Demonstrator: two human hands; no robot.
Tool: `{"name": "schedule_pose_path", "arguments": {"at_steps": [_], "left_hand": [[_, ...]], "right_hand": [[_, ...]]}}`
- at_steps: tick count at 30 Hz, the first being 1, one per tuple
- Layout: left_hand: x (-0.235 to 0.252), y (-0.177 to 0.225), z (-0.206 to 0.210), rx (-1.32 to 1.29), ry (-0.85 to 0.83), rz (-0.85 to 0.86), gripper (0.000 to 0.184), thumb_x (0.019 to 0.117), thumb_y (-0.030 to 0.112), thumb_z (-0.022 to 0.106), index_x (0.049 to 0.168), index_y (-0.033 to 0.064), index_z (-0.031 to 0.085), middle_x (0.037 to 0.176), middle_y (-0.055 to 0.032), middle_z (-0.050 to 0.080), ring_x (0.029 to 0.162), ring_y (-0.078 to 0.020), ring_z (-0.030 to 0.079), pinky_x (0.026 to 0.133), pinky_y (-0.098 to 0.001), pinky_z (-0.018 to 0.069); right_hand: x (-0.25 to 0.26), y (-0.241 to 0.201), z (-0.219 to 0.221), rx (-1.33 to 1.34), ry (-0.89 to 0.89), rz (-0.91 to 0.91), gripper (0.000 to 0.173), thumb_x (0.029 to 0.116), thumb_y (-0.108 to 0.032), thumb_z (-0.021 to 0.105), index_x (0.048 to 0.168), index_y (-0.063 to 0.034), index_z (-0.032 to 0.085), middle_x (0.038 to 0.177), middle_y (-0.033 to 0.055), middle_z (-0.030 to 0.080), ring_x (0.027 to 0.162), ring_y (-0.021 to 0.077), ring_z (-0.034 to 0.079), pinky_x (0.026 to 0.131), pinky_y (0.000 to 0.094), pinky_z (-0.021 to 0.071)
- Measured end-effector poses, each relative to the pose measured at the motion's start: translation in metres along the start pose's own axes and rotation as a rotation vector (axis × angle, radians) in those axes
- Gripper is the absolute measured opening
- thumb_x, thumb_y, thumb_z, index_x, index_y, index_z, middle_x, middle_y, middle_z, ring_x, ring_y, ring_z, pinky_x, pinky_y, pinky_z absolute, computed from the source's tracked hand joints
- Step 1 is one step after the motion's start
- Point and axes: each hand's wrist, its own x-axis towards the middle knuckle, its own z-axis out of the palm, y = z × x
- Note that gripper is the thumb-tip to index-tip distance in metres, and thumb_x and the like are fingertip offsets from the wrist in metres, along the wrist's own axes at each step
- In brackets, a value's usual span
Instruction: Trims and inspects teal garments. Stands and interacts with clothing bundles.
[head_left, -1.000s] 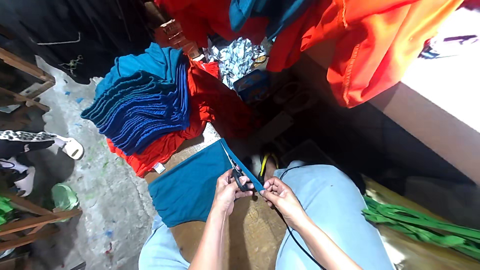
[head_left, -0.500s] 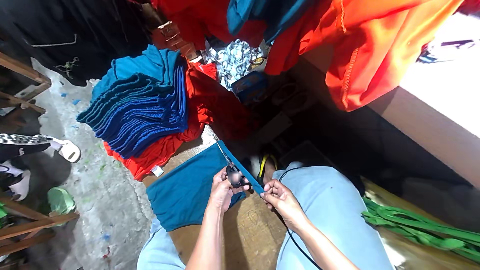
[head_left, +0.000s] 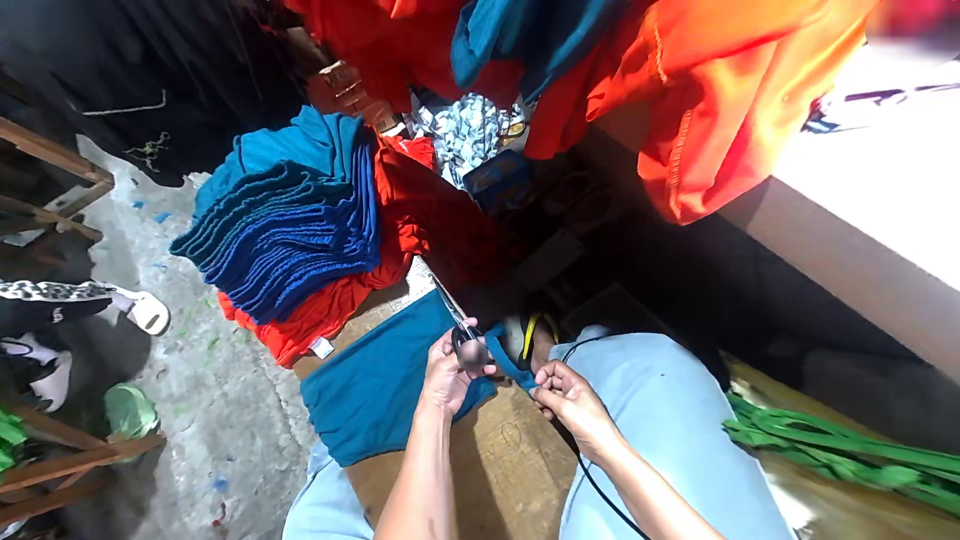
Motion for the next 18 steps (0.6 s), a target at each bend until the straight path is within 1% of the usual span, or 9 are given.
{"name": "schedule_pose_path", "arguments": {"at_steps": [3, 5, 6, 8, 11, 13, 15, 17, 18], "left_hand": [[-0.007, 0.005, 0.007, 0.285, -0.144, -0.079, 0.048, 0.0950, 0.005, 0.056, 0.142, 0.0047, 0.047, 0.105, -0.0095, 0.068, 0.079, -0.0186, 0.070, 0.071, -0.0346, 0.0608], [-0.022, 0.007, 0.010, 0.526, -0.291, -0.155, 0.062, 0.0888, 0.015, 0.062, 0.146, 0.0007, 0.043, 0.115, -0.0121, 0.066, 0.089, -0.0199, 0.068, 0.077, -0.0363, 0.0592], [-0.034, 0.008, 0.010, 0.616, -0.364, -0.161, 0.065, 0.0860, 0.019, 0.064, 0.145, -0.0014, 0.045, 0.116, -0.0116, 0.066, 0.089, -0.0177, 0.067, 0.077, -0.0341, 0.0583], [-0.059, 0.010, -0.001, 0.682, -0.443, -0.094, 0.069, 0.0834, 0.030, 0.069, 0.140, -0.0032, 0.050, 0.113, -0.0075, 0.068, 0.088, -0.0120, 0.066, 0.074, -0.0289, 0.0571], [-0.091, 0.016, -0.034, 0.591, -0.252, 0.098, 0.072, 0.0868, 0.039, 0.072, 0.138, -0.0067, 0.049, 0.112, -0.0093, 0.072, 0.089, -0.0167, 0.072, 0.072, -0.0314, 0.0610], [-0.100, 0.019, -0.058, 0.586, 0.002, 0.200, 0.066, 0.0903, 0.030, 0.067, 0.139, -0.0085, 0.045, 0.107, -0.0093, 0.072, 0.084, -0.0169, 0.072, 0.068, -0.0306, 0.0611], [-0.109, 0.020, -0.078, 0.705, 0.183, 0.211, 0.061, 0.0912, 0.022, 0.062, 0.140, -0.0088, 0.044, 0.103, -0.0094, 0.070, 0.083, -0.0165, 0.072, 0.069, -0.0311, 0.0613], [-0.124, 0.016, -0.092, 1.016, 0.208, 0.173, 0.059, 0.0900, 0.020, 0.065, 0.140, -0.0083, 0.050, 0.102, -0.0124, 0.072, 0.086, -0.0194, 0.071, 0.077, -0.0372, 0.0603], [-0.135, 0.013, -0.094, 1.196, 0.184, 0.116, 0.059, 0.0882, 0.018, 0.068, 0.140, -0.0051, 0.054, 0.106, -0.0150, 0.073, 0.091, -0.0250, 0.072, 0.082, -0.0447, 0.0595]], "right_hand": [[0.000, -0.002, -0.013, -0.306, -0.168, -0.069, 0.013, 0.0883, 0.001, 0.064, 0.101, 0.0007, 0.060, 0.079, 0.0046, 0.057, 0.068, 0.0110, 0.055, 0.065, 0.0278, 0.0482], [-0.003, -0.011, -0.026, -0.608, -0.456, -0.115, 0.020, 0.0903, -0.009, 0.068, 0.107, 0.0022, 0.067, 0.096, 0.0125, 0.065, 0.087, 0.0203, 0.062, 0.081, 0.0391, 0.0517], [-0.006, -0.016, -0.032, -0.727, -0.549, -0.142, 0.024, 0.0920, -0.014, 0.069, 0.110, 0.0011, 0.069, 0.111, 0.0166, 0.066, 0.101, 0.0264, 0.064, 0.091, 0.0453, 0.0511], [-0.008, -0.021, -0.040, -0.803, -0.502, -0.273, 0.026, 0.0927, -0.017, 0.069, 0.114, -0.0019, 0.071, 0.126, 0.0198, 0.064, 0.120, 0.0342, 0.061, 0.101, 0.0533, 0.0486], [0.008, -0.024, -0.027, -0.782, -0.177, -0.549, 0.022, 0.0958, -0.012, 0.066, 0.115, -0.0021, 0.072, 0.120, 0.0194, 0.068, 0.113, 0.0371, 0.065, 0.097, 0.0573, 0.0518], [0.025, -0.033, 0.004, -0.850, -0.162, -0.712, 0.029, 0.0979, -0.017, 0.065, 0.123, -0.0036, 0.070, 0.126, 0.0183, 0.066, 0.114, 0.0361, 0.065, 0.098, 0.0573, 0.0513], [0.039, -0.044, 0.047, -0.961, -0.284, -0.820, 0.038, 0.1017, -0.026, 0.061, 0.135, -0.0089, 0.065, 0.143, 0.0151, 0.059, 0.135, 0.0344, 0.053, 0.113, 0.0588, 0.0386], [0.055, -0.051, 0.088, -1.071, -0.361, -0.874, 0.047, 0.1051, -0.032, 0.055, 0.147, -0.0123, 0.056, 0.158, 0.0119, 0.046, 0.150, 0.0347, 0.035, 0.121, 0.0650, 0.0201], [0.063, -0.050, 0.102, -1.131, -0.367, -0.875, 0.051, 0.1064, -0.036, 0.051, 0.152, -0.0137, 0.050, 0.162, 0.0103, 0.039, 0.153, 0.0344, 0.028, 0.121, 0.0667, 0.0136]]}}
